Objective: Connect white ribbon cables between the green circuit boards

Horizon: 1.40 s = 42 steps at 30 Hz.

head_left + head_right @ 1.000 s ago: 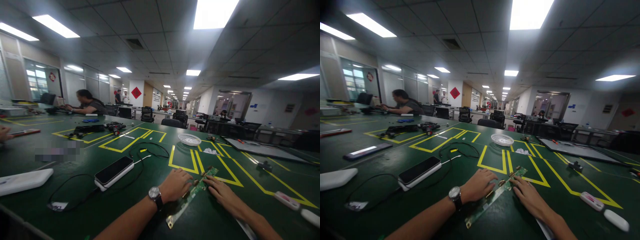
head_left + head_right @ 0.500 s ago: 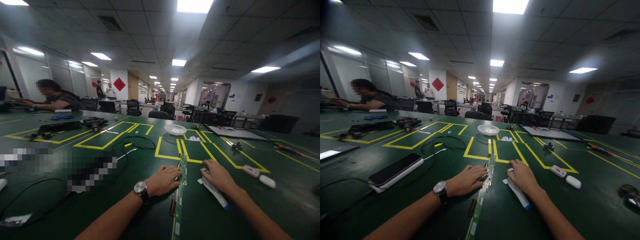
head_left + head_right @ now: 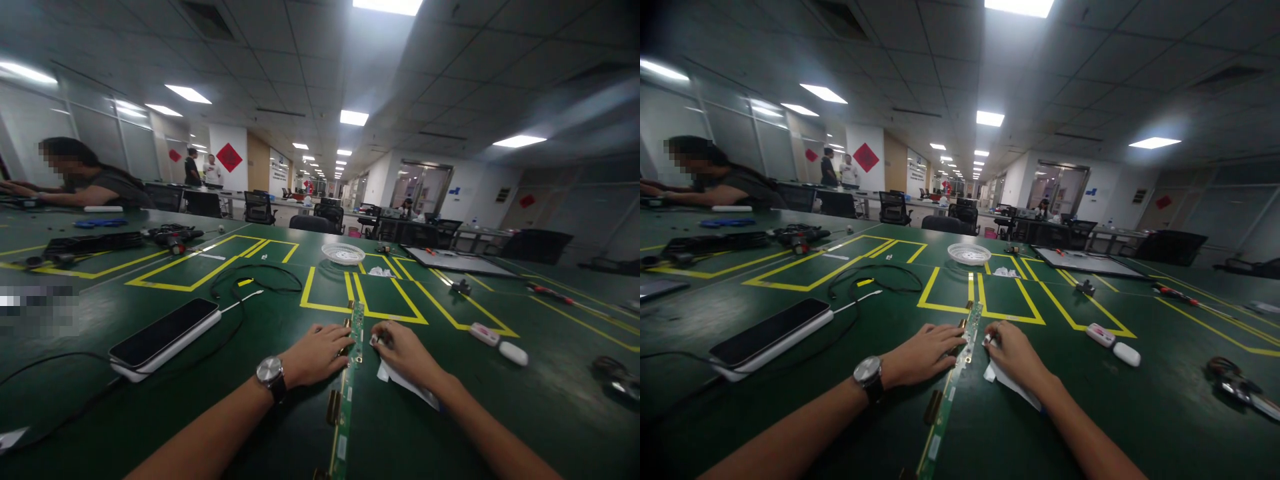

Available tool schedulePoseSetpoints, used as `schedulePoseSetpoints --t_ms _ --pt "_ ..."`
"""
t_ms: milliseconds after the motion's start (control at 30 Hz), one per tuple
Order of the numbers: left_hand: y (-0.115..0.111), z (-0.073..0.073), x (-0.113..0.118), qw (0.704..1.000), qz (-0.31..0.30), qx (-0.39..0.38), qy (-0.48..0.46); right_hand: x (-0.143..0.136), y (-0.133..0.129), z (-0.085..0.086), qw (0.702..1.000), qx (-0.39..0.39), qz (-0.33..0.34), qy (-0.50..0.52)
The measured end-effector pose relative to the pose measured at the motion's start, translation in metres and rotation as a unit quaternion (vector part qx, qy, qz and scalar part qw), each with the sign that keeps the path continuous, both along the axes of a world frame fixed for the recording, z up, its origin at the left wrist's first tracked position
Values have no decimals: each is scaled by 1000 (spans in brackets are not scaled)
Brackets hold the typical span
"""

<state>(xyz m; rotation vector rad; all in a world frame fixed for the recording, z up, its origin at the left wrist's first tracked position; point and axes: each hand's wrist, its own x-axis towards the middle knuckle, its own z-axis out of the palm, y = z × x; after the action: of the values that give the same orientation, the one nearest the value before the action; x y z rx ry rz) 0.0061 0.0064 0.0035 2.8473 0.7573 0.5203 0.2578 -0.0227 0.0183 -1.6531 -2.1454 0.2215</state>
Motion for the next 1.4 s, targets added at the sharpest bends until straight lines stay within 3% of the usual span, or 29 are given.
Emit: schedulePoseSetpoints --t_ms 300,700,867,1400 --pt "1 -3 1 1000 -2 -6 -4 -8 5 -13 999 25 -8 19" --pt "-2 1 3 999 3 -38 2 -16 8 -15 999 47 -4 -1" --pt "-12 0 10 998 33 -46 -4 -11 12 -17 998 53 26 19" --pt "-12 3 8 997 20 -68 12 -5 17 -14 992 58 94 61"
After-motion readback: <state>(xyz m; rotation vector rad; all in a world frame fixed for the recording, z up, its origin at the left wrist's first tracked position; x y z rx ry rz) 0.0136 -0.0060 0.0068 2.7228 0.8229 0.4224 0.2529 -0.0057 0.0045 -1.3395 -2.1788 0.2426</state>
